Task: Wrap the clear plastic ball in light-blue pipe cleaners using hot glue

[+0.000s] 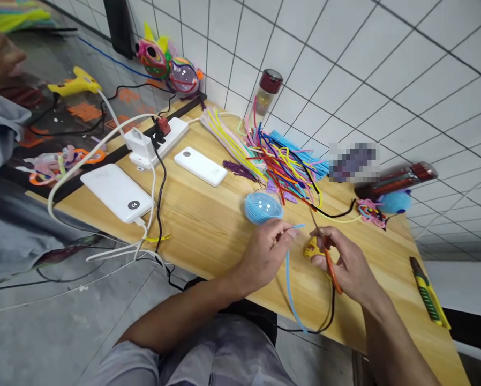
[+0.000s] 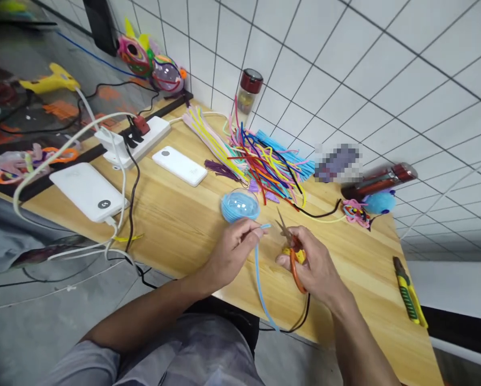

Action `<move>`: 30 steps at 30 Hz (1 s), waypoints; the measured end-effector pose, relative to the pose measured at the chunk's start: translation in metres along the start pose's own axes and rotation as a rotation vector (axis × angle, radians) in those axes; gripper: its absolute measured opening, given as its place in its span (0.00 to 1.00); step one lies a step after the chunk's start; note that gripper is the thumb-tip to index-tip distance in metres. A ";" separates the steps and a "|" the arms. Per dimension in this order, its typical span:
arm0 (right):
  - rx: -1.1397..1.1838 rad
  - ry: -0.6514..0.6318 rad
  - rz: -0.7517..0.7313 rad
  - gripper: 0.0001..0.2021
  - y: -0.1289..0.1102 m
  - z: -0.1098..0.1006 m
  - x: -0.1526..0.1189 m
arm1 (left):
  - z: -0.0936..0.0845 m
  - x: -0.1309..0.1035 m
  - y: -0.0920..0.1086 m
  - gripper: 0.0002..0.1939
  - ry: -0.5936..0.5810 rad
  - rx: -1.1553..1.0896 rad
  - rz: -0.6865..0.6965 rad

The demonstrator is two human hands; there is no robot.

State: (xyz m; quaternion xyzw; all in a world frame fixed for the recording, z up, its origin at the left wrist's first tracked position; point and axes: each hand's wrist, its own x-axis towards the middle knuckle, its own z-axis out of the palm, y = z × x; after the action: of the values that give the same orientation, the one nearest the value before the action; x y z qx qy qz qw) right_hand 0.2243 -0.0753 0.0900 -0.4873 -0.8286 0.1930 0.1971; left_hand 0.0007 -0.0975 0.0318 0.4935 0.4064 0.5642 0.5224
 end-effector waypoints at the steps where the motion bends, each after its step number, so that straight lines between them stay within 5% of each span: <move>1: 0.011 0.027 0.023 0.19 -0.001 -0.001 0.004 | -0.007 -0.003 -0.002 0.10 0.109 0.061 0.051; 3: 0.036 0.083 0.077 0.19 -0.003 -0.002 0.017 | -0.021 -0.006 -0.007 0.08 0.313 0.126 0.080; 5: 0.046 0.112 0.120 0.19 -0.008 0.001 0.039 | -0.034 -0.005 -0.014 0.09 0.399 0.127 0.026; 10: 0.014 0.119 0.134 0.20 -0.021 0.026 0.107 | -0.040 0.001 -0.022 0.10 0.319 0.069 -0.058; 13: -0.004 0.073 0.116 0.18 -0.021 0.038 0.125 | -0.032 0.000 -0.020 0.10 0.272 0.101 -0.021; 23: 0.080 0.100 0.135 0.13 0.009 0.023 0.055 | -0.017 -0.008 -0.014 0.09 0.090 0.181 -0.001; 30: 0.068 0.177 0.135 0.15 0.007 0.029 0.024 | -0.004 -0.012 -0.015 0.12 0.084 0.361 0.121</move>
State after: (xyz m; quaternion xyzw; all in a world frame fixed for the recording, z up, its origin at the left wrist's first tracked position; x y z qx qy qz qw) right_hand 0.2041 -0.0546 0.0653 -0.5502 -0.7660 0.1901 0.2727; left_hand -0.0013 -0.1074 0.0146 0.5787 0.4921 0.5325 0.3733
